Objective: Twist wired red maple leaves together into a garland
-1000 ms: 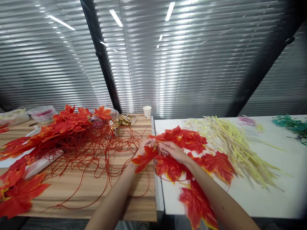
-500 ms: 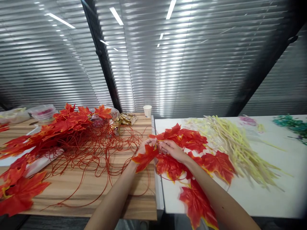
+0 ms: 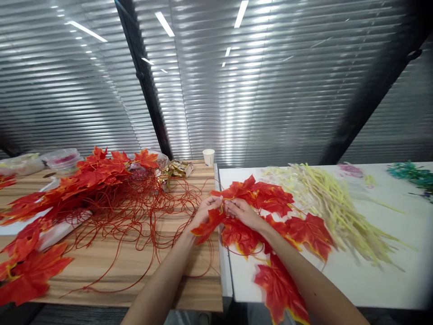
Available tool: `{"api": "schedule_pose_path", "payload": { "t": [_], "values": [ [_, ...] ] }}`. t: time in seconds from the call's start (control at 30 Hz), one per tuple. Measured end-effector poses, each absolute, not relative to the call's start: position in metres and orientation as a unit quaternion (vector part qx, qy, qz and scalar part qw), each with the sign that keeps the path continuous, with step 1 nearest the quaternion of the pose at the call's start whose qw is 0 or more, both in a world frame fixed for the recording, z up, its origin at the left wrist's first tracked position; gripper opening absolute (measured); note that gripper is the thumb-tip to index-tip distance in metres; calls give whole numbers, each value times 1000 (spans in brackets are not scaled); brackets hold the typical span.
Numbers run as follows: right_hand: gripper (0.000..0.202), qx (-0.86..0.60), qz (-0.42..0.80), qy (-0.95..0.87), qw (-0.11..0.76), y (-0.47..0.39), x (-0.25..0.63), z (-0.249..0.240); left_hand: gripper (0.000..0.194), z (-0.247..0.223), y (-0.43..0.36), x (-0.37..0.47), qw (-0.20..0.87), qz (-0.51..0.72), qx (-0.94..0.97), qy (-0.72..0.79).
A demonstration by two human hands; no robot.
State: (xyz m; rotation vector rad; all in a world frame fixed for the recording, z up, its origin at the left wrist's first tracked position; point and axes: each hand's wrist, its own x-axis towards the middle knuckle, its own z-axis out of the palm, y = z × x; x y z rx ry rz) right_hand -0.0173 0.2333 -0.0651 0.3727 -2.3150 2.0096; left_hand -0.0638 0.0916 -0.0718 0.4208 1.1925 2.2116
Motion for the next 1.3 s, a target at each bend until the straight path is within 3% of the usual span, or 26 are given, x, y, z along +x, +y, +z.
{"api": "schedule_pose_path", "payload": {
  "t": [0.43, 0.73, 1.3],
  "values": [
    [36, 128, 662, -736, 71, 235, -23, -74, 35, -54, 91, -59, 285, 790, 111, 532],
    [37, 133, 620, -770, 71, 235, -18, -68, 32, -63, 92, -64, 315, 811, 154, 469],
    [44, 105, 567, -809, 117, 232, -16, -64, 37, -54, 91, -59, 276, 788, 151, 530]
  ]
}}
